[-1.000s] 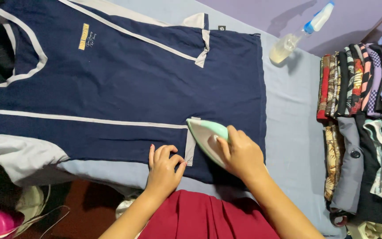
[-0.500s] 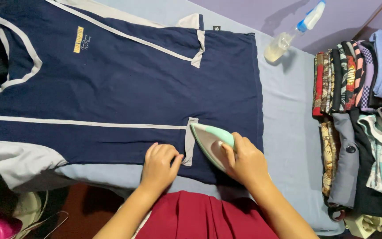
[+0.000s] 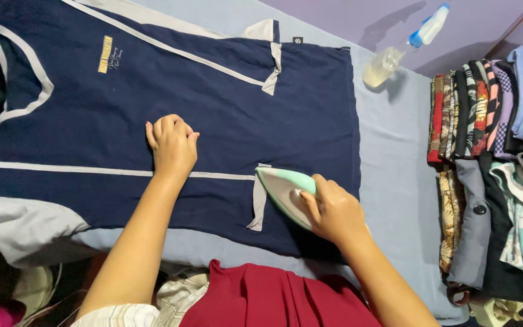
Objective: The recorder irons a blue and grey shirt on a padded surface using an iron and spray bottle.
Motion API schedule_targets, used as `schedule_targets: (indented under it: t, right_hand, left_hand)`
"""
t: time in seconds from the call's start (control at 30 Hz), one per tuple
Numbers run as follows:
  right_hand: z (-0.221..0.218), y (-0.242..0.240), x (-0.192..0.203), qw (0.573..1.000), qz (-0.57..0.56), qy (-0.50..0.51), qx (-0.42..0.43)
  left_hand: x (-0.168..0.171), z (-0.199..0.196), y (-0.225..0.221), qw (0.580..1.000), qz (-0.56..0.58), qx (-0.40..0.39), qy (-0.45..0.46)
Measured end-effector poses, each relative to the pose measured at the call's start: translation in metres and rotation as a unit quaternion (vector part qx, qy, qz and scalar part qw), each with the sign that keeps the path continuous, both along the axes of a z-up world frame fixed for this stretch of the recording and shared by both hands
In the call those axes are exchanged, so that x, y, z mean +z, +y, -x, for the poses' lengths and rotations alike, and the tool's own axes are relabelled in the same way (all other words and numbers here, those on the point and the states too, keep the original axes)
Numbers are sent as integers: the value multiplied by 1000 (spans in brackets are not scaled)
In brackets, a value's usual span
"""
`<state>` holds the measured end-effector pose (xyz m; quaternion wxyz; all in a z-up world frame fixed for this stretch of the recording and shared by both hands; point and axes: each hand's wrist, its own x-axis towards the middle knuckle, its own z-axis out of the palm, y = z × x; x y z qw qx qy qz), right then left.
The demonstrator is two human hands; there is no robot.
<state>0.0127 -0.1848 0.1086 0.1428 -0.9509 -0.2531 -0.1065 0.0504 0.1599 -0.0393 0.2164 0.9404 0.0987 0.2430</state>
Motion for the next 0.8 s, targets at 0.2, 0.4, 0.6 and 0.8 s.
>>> schedule_targets:
  t: [0.2,0.4,0.6,0.8]
  right_hand:
    - [-7,7,1,999,-16,-15,39]
    - [4,-18,-1,1000,-13,11,-17]
    - [13,-55,-4,997,8,12,-72]
    - [11,-56,-4,999,-4,-16,-51]
  left_hand:
    - [24,7,-18,998,-40,2,-56]
    - [43,23,-92,988,98,-105,49]
    - [24,12,-133,982,136,-96,84]
    - [26,14,-133,979,155,-106,82]
